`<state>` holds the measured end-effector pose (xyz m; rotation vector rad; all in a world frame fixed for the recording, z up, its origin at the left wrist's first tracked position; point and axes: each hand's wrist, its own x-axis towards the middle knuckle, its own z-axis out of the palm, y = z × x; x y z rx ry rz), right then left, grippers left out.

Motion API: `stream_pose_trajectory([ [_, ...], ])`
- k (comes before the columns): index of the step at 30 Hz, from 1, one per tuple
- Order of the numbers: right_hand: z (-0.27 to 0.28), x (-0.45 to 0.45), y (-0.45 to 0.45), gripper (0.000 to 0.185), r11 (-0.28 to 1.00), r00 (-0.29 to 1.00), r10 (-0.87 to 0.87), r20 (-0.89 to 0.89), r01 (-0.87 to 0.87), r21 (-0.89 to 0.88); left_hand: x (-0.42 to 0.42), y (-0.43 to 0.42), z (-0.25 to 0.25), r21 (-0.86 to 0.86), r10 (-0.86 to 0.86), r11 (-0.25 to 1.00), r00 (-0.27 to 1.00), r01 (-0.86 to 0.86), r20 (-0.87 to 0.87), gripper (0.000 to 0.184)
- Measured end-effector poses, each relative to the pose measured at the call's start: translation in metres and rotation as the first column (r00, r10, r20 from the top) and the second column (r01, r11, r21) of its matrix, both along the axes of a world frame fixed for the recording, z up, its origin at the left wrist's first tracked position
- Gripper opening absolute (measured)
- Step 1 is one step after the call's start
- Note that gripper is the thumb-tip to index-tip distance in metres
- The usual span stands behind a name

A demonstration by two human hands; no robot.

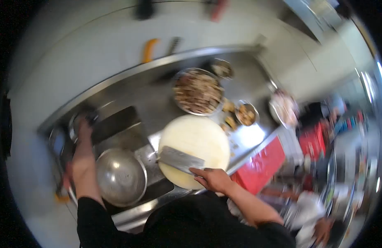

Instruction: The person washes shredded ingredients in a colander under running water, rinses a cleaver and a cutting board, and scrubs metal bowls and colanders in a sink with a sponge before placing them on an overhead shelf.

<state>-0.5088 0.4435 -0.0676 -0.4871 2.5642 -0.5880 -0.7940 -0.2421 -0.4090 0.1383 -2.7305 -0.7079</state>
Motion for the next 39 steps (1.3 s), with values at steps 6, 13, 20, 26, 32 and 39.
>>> stream_pose_trajectory([
  [6,0.006,-0.062,-0.066,0.041,0.99,0.99,0.123,-0.065,-0.127,-0.058,0.069,0.096,0.166,0.913,0.078,-0.291,0.944,-0.285,0.32,0.054],
  [13,-0.034,-0.133,-0.202,0.043,0.9,0.903,0.416,-0.109,-0.426,-0.093,0.186,0.138,0.226,0.985,0.152,0.045,0.975,-0.169,0.16,0.022],
  [20,-0.049,-0.117,-0.286,0.044,0.83,0.833,0.543,-0.109,-0.552,-0.079,0.242,0.194,0.171,0.893,0.436,-0.159,0.782,-0.421,0.446,0.017],
  [26,-0.066,-0.104,-0.264,0.045,0.84,0.835,0.534,-0.132,-0.542,-0.03,0.234,0.193,0.131,0.867,0.545,-0.265,0.677,-0.422,0.495,0.023],
  [32,-0.053,-0.114,-0.232,0.049,0.82,0.814,0.546,-0.197,-0.567,-0.073,0.22,0.172,0.157,0.901,0.31,-0.012,0.855,-0.434,0.416,0.018],
  [39,-0.047,-0.119,-0.228,0.052,0.857,0.884,0.457,0.095,-0.409,-0.314,0.195,0.137,0.195,0.872,0.318,0.311,0.906,-0.377,0.278,0.018],
])
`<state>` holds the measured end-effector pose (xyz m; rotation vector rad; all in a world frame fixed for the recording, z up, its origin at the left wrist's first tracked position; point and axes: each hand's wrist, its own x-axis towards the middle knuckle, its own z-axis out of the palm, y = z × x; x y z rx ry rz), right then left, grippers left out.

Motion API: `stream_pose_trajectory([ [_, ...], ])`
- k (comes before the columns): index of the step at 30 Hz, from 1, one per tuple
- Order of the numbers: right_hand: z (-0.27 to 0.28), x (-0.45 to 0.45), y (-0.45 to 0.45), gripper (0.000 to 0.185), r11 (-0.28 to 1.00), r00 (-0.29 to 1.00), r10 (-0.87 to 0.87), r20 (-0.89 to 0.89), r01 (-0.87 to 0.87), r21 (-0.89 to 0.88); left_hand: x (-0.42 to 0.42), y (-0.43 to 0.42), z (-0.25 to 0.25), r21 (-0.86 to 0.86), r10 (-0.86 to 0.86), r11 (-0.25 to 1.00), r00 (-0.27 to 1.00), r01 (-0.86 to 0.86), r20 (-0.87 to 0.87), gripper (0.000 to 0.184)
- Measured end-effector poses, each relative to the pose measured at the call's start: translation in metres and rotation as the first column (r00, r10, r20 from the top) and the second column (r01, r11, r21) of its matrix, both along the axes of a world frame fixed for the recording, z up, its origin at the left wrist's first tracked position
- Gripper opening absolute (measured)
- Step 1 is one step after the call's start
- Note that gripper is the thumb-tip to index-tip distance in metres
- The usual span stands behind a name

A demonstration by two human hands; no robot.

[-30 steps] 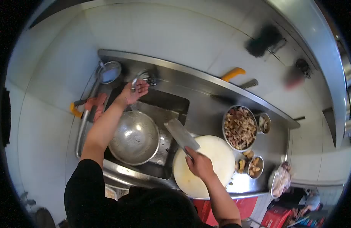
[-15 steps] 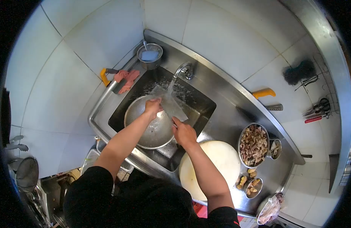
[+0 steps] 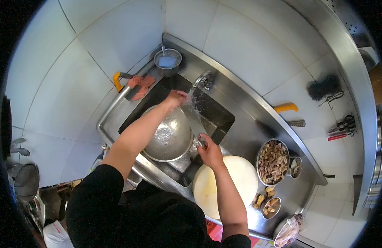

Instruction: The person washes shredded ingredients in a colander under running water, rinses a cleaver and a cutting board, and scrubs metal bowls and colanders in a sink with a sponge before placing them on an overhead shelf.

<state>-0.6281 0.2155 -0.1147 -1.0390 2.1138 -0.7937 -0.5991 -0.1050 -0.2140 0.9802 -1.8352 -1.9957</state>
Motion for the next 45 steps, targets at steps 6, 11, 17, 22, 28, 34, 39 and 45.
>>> stream_pose_trajectory([
  [6,-0.019,-0.005,-0.026,0.041,0.955,0.656,-0.191,0.73,0.298,-0.018,0.021,-0.014,0.009,-0.048,0.153,0.987,0.986,-0.156,-0.064,0.022],
  [11,-0.041,-0.013,-0.044,0.04,0.947,0.516,-0.15,0.843,0.321,-0.029,0.071,-0.031,-0.039,0.07,0.471,0.88,0.882,-0.47,0.008,0.027],
  [17,-0.061,-0.026,-0.086,0.041,0.947,0.538,-0.199,0.819,0.32,0.02,0.101,0.0,-0.042,0.031,0.526,0.849,0.85,-0.527,0.033,0.019],
  [22,-0.024,-0.046,-0.087,0.044,0.96,0.745,-0.222,0.629,0.28,0.007,0.094,0.033,-0.034,0.076,0.425,0.901,0.904,-0.427,0.044,0.014],
  [28,0.069,-0.145,-0.009,0.044,0.98,0.902,-0.077,-0.424,0.147,0.133,0.047,0.058,-0.022,0.501,0.19,0.863,0.963,-0.071,-0.192,0.015],
  [34,0.161,-0.237,-0.019,0.024,0.963,0.532,0.208,-0.821,0.034,0.266,-0.042,0.028,-0.052,0.513,0.097,0.858,0.968,0.037,-0.232,0.032],
  [39,0.16,-0.262,-0.053,0.023,0.92,0.42,0.321,-0.849,0.073,0.384,0.003,-0.041,-0.13,-0.775,0.237,0.508,0.804,0.376,0.546,0.043],
  [45,0.114,-0.287,-0.098,0.022,0.931,0.223,0.298,-0.928,0.148,0.335,0.064,-0.081,-0.158,-0.485,-0.079,0.569,0.631,0.664,0.772,0.047],
])
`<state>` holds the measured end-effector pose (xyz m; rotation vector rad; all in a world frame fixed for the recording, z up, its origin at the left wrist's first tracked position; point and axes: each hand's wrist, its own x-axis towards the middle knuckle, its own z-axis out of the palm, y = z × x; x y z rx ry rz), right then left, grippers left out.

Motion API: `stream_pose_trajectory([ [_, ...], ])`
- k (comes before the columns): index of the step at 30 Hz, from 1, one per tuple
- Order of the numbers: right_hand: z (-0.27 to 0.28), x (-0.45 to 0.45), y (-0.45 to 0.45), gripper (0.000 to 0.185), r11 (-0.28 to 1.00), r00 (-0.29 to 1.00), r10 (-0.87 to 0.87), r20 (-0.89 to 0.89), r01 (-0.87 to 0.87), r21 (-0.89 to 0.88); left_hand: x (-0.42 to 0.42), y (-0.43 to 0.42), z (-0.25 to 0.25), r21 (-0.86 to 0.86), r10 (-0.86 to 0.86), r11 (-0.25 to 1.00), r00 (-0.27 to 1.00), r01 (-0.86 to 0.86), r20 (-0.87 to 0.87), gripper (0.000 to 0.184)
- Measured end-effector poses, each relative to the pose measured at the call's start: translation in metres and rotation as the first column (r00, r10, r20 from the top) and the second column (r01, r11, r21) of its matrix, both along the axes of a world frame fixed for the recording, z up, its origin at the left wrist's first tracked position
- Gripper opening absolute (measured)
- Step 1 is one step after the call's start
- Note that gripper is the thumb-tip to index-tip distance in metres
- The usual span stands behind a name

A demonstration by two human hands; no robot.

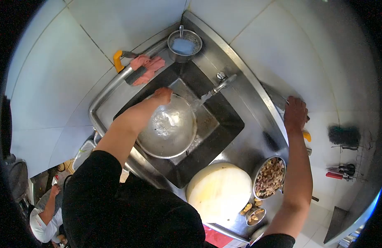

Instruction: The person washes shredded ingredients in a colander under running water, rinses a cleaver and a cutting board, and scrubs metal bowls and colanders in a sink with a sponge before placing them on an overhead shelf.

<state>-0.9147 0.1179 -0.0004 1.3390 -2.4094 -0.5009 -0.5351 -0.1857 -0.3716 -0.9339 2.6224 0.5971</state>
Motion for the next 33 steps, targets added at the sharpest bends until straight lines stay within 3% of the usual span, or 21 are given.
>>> stream_pose_trajectory([
  [3,-0.037,-0.01,-0.005,0.021,0.997,0.988,0.081,-0.128,-0.082,-0.008,-0.001,0.004,0.034,0.14,-0.003,0.99,0.999,0.01,-0.046,0.05],
  [5,-0.052,-0.003,-0.008,0.021,0.99,0.981,0.136,-0.141,-0.139,-0.012,0.006,0.009,0.012,-0.095,0.015,0.995,0.99,-0.029,-0.138,0.062],
  [8,-0.066,-0.003,-0.008,0.023,0.996,0.986,0.088,-0.141,-0.087,0.01,0.011,-0.001,-0.061,-0.122,0.027,0.991,0.976,-0.054,-0.217,0.052],
  [9,-0.061,0.011,-0.014,0.023,0.998,0.986,0.005,-0.165,0.006,0.067,0.006,-0.005,-0.045,-0.122,0.028,0.991,0.976,-0.056,-0.218,0.052],
  [10,-0.067,0.015,-0.014,0.023,0.997,0.988,0.006,-0.156,0.006,0.076,0.001,-0.006,-0.012,0.032,0.018,0.999,0.986,-0.013,-0.164,0.046],
  [11,-0.075,0.017,-0.015,0.023,0.999,0.994,0.033,-0.101,-0.035,-0.026,-0.004,-0.001,0.023,0.187,0.004,0.982,0.994,0.017,-0.111,0.041],
  [12,-0.082,0.02,-0.018,0.023,0.988,0.997,0.064,-0.05,-0.071,-0.137,-0.011,0.006,0.049,0.187,-0.124,0.973,0.988,0.139,-0.087,0.03],
  [14,-0.103,0.055,-0.031,0.019,0.881,0.933,0.34,-0.118,-0.36,-0.308,-0.027,0.028,0.101,0.171,-0.296,0.937,0.952,0.304,-0.072,0.022],
  [15,-0.118,0.078,-0.039,0.017,0.854,0.902,0.372,0.219,-0.239,-0.462,-0.032,0.044,0.123,0.156,-0.343,0.923,0.936,0.351,-0.076,0.022],
  [16,-0.134,0.103,-0.049,0.014,0.825,0.748,0.414,0.518,-0.068,-0.561,-0.036,0.059,0.15,0.101,-0.43,0.892,0.895,0.441,-0.116,0.021],
  [18,-0.17,0.15,-0.072,0.01,0.739,0.314,0.476,0.821,0.364,-0.567,-0.045,0.087,0.164,0.04,-0.516,0.849,0.844,0.526,-0.148,0.019],
  [19,-0.16,0.178,-0.085,0.013,0.679,-0.011,0.511,0.86,0.619,-0.395,-0.05,0.101,0.156,-0.031,-0.577,0.811,0.789,0.585,-0.21,0.017],
  [20,-0.148,0.199,-0.095,0.017,0.615,-0.321,0.567,0.759,0.778,-0.131,-0.051,0.11,0.151,-0.103,-0.637,0.765,0.724,0.635,-0.264,0.016],
  [21,-0.152,0.208,-0.101,0.017,0.612,-0.324,0.569,0.756,0.781,-0.126,-0.046,0.115,0.162,-0.1,-0.641,0.762,0.723,0.64,-0.258,0.016],
  [23,-0.16,0.215,-0.116,0.024,0.524,-0.574,0.653,0.494,0.813,0.253,-0.034,0.121,0.197,0.011,-0.655,0.732,0.709,0.681,-0.261,0.014],
  [28,-0.198,0.191,-0.144,0.038,0.645,-0.724,0.584,0.366,0.688,0.333,-0.002,0.099,0.19,-0.052,-0.614,0.736,0.633,0.675,-0.471,0.017],
  [30,-0.198,0.175,-0.147,0.038,0.945,-0.959,0.282,-0.037,0.27,0.184,0.011,0.089,0.184,-0.234,-0.514,0.842,0.589,0.486,-0.624,0.021],
  [32,-0.188,0.18,-0.148,0.035,0.935,-0.956,0.292,-0.003,0.285,0.21,0.019,0.077,0.176,-0.221,-0.474,0.861,0.566,0.457,-0.675,0.024],
  [33,-0.171,0.195,-0.148,0.033,0.859,-0.888,0.374,0.266,0.44,0.262,0.025,0.074,0.171,-0.137,-0.308,0.944,0.65,0.302,-0.695,0.024],
])
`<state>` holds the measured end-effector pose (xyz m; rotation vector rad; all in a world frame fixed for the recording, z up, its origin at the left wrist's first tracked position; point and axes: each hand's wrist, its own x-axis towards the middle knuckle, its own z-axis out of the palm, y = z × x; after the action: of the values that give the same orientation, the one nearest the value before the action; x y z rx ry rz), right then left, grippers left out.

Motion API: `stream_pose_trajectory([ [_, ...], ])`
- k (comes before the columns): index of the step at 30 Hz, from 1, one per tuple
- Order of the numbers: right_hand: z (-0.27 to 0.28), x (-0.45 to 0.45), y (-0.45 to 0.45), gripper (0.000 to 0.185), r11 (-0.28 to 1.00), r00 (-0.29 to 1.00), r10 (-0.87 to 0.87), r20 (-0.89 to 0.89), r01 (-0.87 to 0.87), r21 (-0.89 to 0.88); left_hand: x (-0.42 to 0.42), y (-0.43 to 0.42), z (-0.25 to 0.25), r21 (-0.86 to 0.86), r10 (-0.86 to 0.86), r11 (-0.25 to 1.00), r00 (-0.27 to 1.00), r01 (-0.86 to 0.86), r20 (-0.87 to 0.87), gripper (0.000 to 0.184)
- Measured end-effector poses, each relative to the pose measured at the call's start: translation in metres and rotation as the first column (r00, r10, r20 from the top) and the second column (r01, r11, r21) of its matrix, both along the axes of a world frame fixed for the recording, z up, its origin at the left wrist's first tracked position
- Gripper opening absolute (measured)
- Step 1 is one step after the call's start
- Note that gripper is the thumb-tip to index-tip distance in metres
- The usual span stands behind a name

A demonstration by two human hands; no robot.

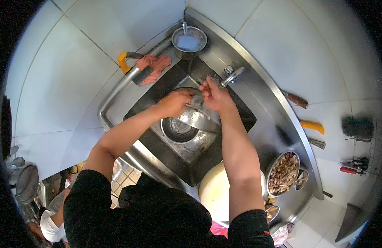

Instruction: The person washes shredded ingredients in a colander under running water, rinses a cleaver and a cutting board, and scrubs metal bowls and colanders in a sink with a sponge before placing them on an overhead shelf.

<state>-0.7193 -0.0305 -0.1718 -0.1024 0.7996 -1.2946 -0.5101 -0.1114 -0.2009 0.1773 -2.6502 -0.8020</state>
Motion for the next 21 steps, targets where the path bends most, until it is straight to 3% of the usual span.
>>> stream_pose_trajectory([
  [1,0.008,0.012,0.001,0.032,0.982,0.967,-0.092,-0.239,0.127,0.136,0.006,-0.003,-0.004,0.083,0.173,0.981,0.985,-0.175,0.029,0.025],
  [2,0.007,0.017,0.003,0.032,0.983,0.966,-0.09,-0.241,0.125,0.137,0.011,-0.007,-0.009,0.137,0.251,0.952,0.954,-0.274,0.163,0.025],
  [3,0.005,0.021,0.005,0.031,0.981,0.919,-0.178,-0.353,0.196,0.015,0.017,-0.005,-0.014,0.139,0.251,0.952,0.954,-0.274,0.163,0.025],
  [4,0.002,0.026,0.008,0.031,0.961,0.851,-0.275,-0.446,0.25,-0.116,0.022,0.001,-0.02,0.119,0.388,0.905,0.906,-0.409,0.17,0.021],
  [5,-0.004,0.036,0.012,0.031,0.959,0.851,-0.281,-0.444,0.259,-0.111,0.027,0.004,-0.026,0.098,0.509,0.842,0.842,-0.53,0.179,0.018],
  [6,-0.009,0.051,0.013,0.033,0.941,0.78,-0.338,-0.527,0.297,-0.164,0.031,0.004,-0.024,0.1,0.5,0.847,0.847,-0.522,0.183,0.018],
  [7,-0.013,0.067,0.014,0.036,0.919,0.695,-0.392,-0.603,0.325,-0.224,0.033,0.002,-0.016,0.265,0.533,0.746,0.786,-0.611,0.313,0.017],
  [8,-0.038,0.083,0.018,0.04,0.933,0.578,-0.36,-0.732,0.237,-0.272,0.035,-0.002,-0.011,0.4,0.531,0.603,0.722,-0.69,0.444,0.019],
  [9,-0.066,0.103,0.024,0.044,0.943,0.436,-0.334,-0.836,0.146,-0.301,0.039,-0.003,-0.022,0.4,0.524,0.613,0.729,-0.681,0.44,0.019],
  [10,-0.073,0.133,0.031,0.052,0.964,0.447,-0.265,-0.854,0.098,-0.248,0.044,0.0,-0.043,0.463,0.557,0.542,0.712,-0.701,0.428,0.024],
  [11,-0.077,0.155,0.039,0.057,0.984,0.35,-0.139,-0.926,-0.056,-0.169,0.046,0.006,-0.054,0.524,0.587,0.466,0.692,-0.713,0.42,0.03],
  [14,-0.091,0.209,0.086,0.059,0.98,0.421,-0.114,-0.9,-0.1,-0.171,0.054,0.025,-0.037,0.582,0.611,0.379,0.667,-0.719,0.426,0.032],
  [15,-0.11,0.202,0.105,0.06,0.946,0.286,0.161,-0.944,-0.318,0.065,0.062,0.024,-0.037,0.642,0.643,0.313,0.653,-0.7,0.399,0.032],
  [16,-0.12,0.191,0.12,0.061,0.818,0.099,0.404,-0.909,-0.485,0.311,0.072,0.022,-0.032,0.638,0.638,0.323,0.659,-0.699,0.4,0.032],
  [17,-0.114,0.17,0.133,0.061,0.703,-0.153,0.502,-0.851,-0.5,0.505,0.084,0.019,-0.023,0.611,0.645,0.34,0.65,-0.715,0.402,0.035],
  [18,-0.103,0.14,0.146,0.062,0.566,-0.401,0.555,-0.729,-0.461,0.684,0.094,0.016,-0.017,0.586,0.656,0.352,0.639,-0.73,0.401,0.038],
  [21,-0.096,0.066,0.164,0.066,0.712,-0.622,0.501,-0.602,-0.099,0.695,0.122,0.005,-0.011,0.582,0.541,0.358,0.67,-0.73,0.508,0.037],
])
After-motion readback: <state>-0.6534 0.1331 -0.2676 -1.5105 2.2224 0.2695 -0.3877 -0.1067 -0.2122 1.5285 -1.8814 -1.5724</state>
